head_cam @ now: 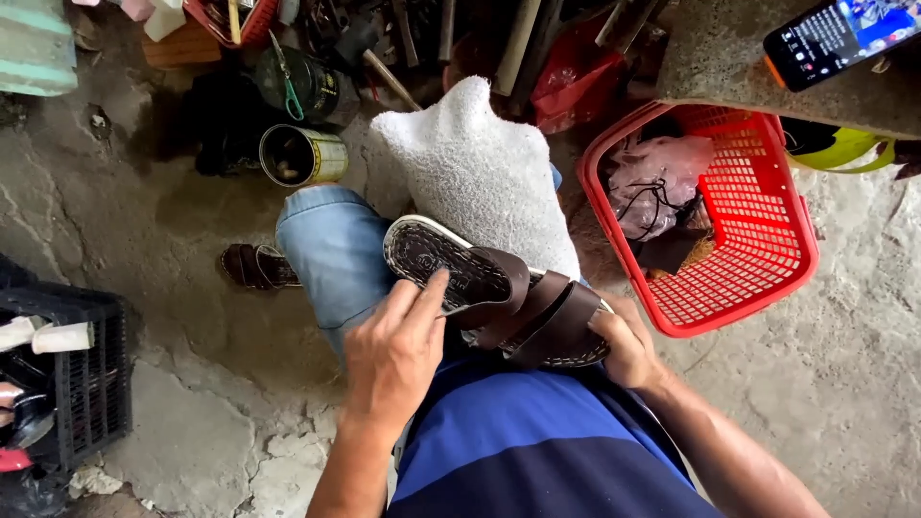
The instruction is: Hand-sewing the sole of a brown sandal using a needle and thread in a workshop environment.
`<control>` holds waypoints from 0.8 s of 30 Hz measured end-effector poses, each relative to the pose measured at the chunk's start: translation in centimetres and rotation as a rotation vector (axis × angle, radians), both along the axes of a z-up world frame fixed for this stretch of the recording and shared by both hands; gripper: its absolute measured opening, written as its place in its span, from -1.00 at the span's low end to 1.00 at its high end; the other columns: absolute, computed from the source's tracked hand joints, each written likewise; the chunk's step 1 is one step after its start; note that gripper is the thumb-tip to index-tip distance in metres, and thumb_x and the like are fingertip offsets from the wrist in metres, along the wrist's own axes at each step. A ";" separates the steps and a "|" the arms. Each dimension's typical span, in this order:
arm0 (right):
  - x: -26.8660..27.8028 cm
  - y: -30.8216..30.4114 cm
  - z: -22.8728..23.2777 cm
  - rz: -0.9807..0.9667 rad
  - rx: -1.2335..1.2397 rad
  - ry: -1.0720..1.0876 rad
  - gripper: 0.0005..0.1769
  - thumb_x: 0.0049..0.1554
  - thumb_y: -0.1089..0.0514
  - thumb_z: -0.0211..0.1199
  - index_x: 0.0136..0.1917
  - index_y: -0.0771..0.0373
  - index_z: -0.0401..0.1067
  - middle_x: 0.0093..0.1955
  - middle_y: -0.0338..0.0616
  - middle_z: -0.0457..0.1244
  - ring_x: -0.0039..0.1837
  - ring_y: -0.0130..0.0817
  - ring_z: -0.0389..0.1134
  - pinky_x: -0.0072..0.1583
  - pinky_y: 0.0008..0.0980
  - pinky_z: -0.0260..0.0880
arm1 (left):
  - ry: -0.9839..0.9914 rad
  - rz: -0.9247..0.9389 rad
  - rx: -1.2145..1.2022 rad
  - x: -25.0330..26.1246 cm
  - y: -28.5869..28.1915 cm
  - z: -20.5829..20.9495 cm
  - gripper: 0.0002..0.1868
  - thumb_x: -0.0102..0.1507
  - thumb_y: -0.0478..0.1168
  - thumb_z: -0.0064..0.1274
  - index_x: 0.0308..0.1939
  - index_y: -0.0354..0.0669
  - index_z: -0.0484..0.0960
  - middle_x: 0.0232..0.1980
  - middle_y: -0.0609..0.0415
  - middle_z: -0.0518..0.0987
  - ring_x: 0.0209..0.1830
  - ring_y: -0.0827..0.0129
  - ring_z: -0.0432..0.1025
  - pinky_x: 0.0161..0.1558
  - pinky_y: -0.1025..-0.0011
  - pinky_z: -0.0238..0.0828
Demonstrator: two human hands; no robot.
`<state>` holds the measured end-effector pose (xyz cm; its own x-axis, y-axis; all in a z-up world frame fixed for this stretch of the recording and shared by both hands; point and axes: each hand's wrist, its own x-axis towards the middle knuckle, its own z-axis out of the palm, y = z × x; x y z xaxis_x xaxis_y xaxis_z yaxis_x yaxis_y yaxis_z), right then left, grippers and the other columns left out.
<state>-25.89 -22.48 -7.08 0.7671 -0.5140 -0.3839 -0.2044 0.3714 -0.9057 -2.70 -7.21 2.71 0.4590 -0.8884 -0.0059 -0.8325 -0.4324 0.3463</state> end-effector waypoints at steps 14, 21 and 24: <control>-1.4 1.6 0.2 -0.035 0.117 -0.044 -0.54 0.07 0.13 -0.04 0.07 0.50 0.45 -0.15 -0.08 0.35 -0.15 -0.34 0.24 -0.05 -0.41 0.25 | -0.020 0.063 -0.095 -1.3 -1.8 -0.8 -0.73 0.17 -0.45 0.21 -0.07 -0.16 0.61 -0.29 0.12 0.52 -0.56 0.23 0.41 -0.48 0.27 0.35; 1.9 1.3 6.6 0.150 -0.442 -0.030 -0.75 0.08 0.07 0.00 -0.16 0.28 0.37 -0.35 -0.16 0.28 -0.38 -0.29 0.21 -0.25 -0.38 0.31 | 1.115 0.039 -0.167 2.3 2.4 1.7 -0.87 0.17 -0.33 0.07 -0.43 -0.17 0.43 -0.25 0.09 0.47 -0.41 0.48 0.22 -0.32 0.52 0.15; 4.0 1.3 8.6 0.188 -0.641 -0.032 -0.71 -0.04 0.24 0.06 -0.05 0.37 0.41 -0.34 -0.08 0.29 -0.40 -0.20 0.24 -0.28 -0.34 0.33 | 0.873 0.101 0.074 3.6 6.8 0.3 -0.75 0.12 -0.25 0.22 -0.60 -0.26 0.53 -0.04 0.11 0.59 -0.50 0.49 0.30 -0.42 0.54 0.29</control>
